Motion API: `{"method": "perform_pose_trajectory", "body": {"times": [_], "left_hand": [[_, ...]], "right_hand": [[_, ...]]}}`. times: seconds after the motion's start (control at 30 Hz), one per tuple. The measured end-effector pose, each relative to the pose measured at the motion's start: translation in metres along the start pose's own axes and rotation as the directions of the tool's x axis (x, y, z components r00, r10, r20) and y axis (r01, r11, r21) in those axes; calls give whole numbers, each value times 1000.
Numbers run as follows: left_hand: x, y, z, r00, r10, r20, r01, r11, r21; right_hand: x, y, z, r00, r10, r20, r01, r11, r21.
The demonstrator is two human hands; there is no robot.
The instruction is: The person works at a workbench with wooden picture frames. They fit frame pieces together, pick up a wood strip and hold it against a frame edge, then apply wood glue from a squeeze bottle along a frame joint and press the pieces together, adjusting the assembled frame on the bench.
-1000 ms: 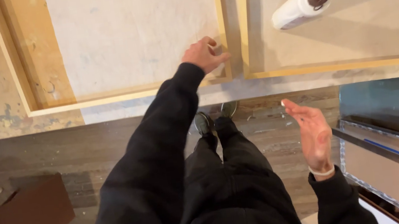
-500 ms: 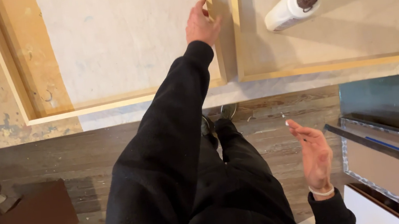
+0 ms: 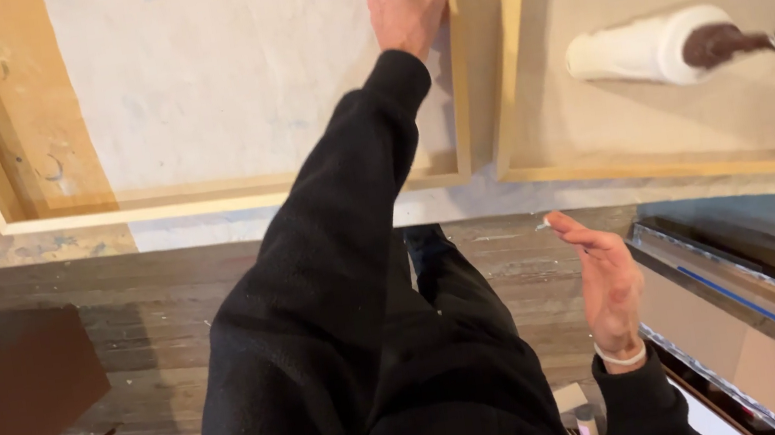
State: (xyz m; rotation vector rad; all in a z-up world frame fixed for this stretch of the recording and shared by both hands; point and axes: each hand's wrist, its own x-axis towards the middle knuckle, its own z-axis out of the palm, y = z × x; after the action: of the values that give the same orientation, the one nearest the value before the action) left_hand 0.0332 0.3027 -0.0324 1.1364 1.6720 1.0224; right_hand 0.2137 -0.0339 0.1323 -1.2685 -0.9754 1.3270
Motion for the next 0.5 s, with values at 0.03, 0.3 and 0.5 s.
{"method": "perform_pose_trajectory", "body": {"times": [0.03, 0.3, 0.5], "left_hand": [[-3, 5, 0, 1000, -3, 27, 3, 1000, -11], [-26, 17, -20, 979, -95, 181, 136, 964, -228], [-44, 42, -31, 982, -28, 189, 61, 984, -170]], "right_hand": [[7, -1, 7, 1000, -15, 19, 16, 1000, -21], [85, -7, 53, 999, 28, 34, -28, 1000, -3], [133, -5, 60, 998, 47, -36, -47, 999, 2]]}}
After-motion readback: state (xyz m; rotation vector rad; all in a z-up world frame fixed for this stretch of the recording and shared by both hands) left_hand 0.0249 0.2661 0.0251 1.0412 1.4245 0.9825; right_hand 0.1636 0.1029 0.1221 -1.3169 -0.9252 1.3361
